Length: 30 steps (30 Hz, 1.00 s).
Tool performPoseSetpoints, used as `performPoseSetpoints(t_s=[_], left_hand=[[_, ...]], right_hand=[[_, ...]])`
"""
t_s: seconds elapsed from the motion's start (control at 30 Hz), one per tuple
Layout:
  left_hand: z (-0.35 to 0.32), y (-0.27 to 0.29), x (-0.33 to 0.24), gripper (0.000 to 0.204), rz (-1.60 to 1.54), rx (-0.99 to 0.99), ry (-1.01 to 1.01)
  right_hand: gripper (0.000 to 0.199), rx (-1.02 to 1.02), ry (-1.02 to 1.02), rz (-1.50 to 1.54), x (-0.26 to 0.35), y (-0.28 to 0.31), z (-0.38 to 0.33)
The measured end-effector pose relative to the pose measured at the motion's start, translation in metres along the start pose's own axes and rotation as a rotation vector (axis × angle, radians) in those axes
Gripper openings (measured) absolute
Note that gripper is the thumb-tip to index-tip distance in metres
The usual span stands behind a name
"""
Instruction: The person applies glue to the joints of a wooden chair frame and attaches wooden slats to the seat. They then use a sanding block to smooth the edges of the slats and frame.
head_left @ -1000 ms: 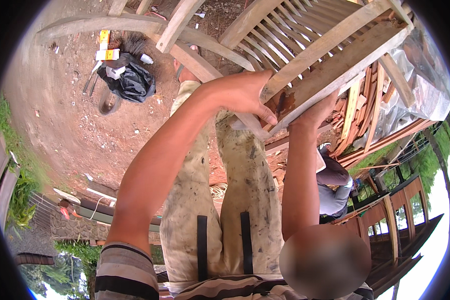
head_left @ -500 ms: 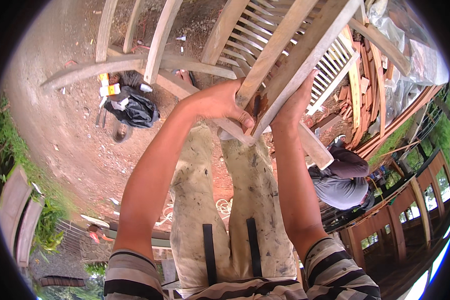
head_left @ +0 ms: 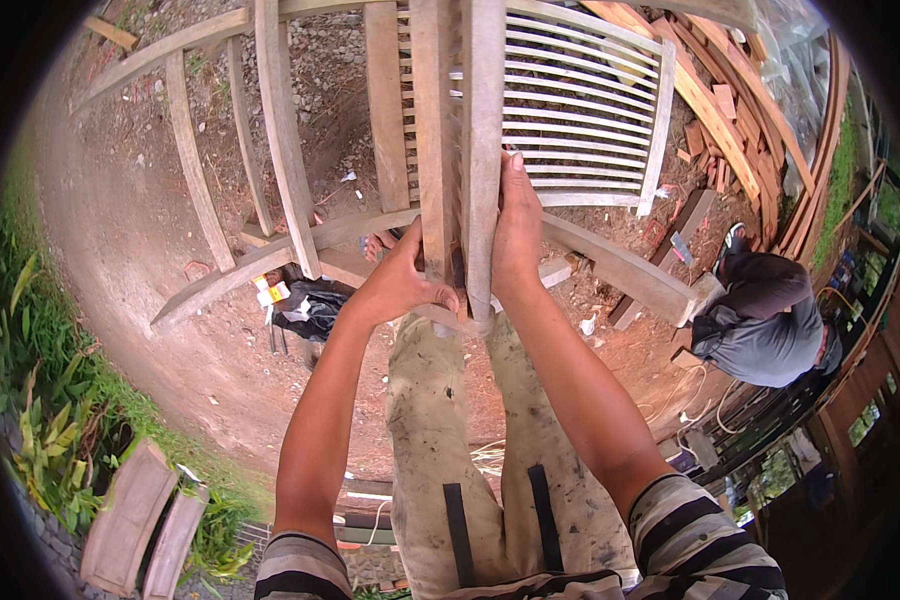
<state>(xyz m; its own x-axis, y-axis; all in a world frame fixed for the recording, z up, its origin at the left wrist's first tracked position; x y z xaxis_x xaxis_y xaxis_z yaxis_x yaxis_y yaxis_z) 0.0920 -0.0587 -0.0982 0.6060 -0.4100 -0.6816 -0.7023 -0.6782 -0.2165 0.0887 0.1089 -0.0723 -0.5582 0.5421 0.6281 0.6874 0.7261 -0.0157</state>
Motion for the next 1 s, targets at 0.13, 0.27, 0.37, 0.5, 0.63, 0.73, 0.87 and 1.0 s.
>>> performPoseSetpoints(t_s=[0.13, 0.27, 0.37, 0.5, 0.63, 0.73, 0.87, 1.0], left_hand=[[-0.002, -0.004, 0.002, 0.099, -0.046, 0.09, -0.012], [-0.003, -0.008, -0.004, 0.079, -0.139, 0.067, 0.113], [-0.004, -0.005, 0.007, 0.078, -0.138, 0.042, 0.109], [-0.004, -0.004, 0.014, 0.084, -0.159, 0.034, 0.119], [-0.005, -0.005, 0.005, 0.087, -0.187, 0.026, 0.081], [-0.005, -0.003, 0.011, 0.089, -0.193, 0.025, 0.116], [-0.006, -0.003, 0.008, 0.094, -0.212, 0.046, 0.033], [-0.001, -0.008, 0.002, 0.105, -0.147, 0.098, 0.041]], right_hand=[[0.058, -0.033, 0.074, 0.082, -0.01, 0.006, 0.007], [0.058, -0.021, 0.025, 0.075, -0.021, 0.008, 0.012], [0.053, -0.041, -0.016, 0.036, -0.031, 0.011, 0.016], [0.043, -0.087, 0.16, -0.228, -0.037, 0.046, 0.04], [0.046, -0.049, 0.192, -0.76, -0.07, 0.095, 0.097], [0.044, 0.114, 0.269, -1.037, -0.08, 0.081, 0.117], [0.049, 0.229, 0.585, -1.233, -0.056, 0.022, 0.125], [0.051, 0.126, 0.681, -1.366, -0.062, 0.027, 0.167]])
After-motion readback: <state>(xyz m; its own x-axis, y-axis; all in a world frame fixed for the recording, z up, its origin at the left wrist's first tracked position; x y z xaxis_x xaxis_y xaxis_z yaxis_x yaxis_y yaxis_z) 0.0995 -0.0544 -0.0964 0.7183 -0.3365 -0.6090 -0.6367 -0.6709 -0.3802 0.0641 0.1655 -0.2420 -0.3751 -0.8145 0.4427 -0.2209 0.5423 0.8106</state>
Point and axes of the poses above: each hand's wrist, its own z-axis towards the middle knuckle, its own y-axis out of the back of the hand, x = y × z, the point moved 7 cm from there along z, towards the middle knuckle, and after that the axes turned 1 degree about -y, right-handed, at the moved point
